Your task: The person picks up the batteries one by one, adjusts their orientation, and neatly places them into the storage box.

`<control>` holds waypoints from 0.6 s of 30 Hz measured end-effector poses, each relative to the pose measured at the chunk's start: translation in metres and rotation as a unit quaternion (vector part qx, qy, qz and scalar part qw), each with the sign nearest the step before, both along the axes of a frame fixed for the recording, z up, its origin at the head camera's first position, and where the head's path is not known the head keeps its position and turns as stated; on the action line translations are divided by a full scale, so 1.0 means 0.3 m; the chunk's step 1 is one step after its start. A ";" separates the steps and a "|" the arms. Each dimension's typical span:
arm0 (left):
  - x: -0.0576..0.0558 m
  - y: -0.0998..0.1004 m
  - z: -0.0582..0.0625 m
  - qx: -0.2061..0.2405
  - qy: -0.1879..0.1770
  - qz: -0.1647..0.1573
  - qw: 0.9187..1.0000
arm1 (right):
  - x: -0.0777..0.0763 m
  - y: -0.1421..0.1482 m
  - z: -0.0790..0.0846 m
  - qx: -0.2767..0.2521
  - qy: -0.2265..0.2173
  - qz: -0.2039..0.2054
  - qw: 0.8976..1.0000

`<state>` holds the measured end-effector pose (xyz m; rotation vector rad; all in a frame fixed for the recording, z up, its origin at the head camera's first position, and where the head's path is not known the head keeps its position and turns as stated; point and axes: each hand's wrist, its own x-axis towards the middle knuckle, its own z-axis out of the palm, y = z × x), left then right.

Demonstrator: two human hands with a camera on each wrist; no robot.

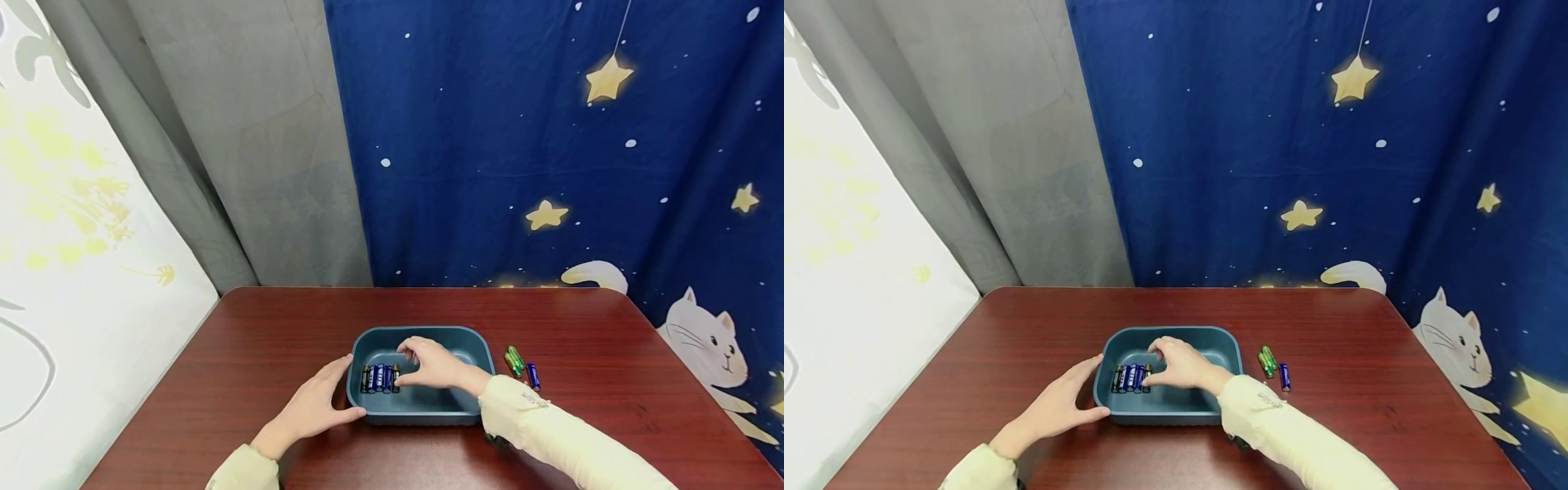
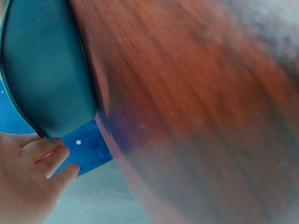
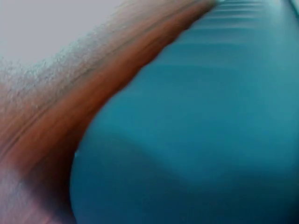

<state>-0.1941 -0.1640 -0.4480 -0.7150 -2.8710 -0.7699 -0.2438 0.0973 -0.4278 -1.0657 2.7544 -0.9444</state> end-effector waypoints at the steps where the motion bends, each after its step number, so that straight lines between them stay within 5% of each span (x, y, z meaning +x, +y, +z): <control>1: 0.000 0.000 0.000 0.000 0.000 0.000 1.000 | 0.003 0.009 0.009 -0.008 -0.004 0.001 1.000; 8: 0.002 -0.002 0.001 0.004 -0.004 -0.003 1.000 | 0.016 0.097 0.057 -0.042 0.002 -0.009 0.999; 18: 0.005 0.001 0.004 0.002 -0.005 -0.001 1.000 | 0.028 0.270 0.091 -0.126 0.056 -0.082 0.987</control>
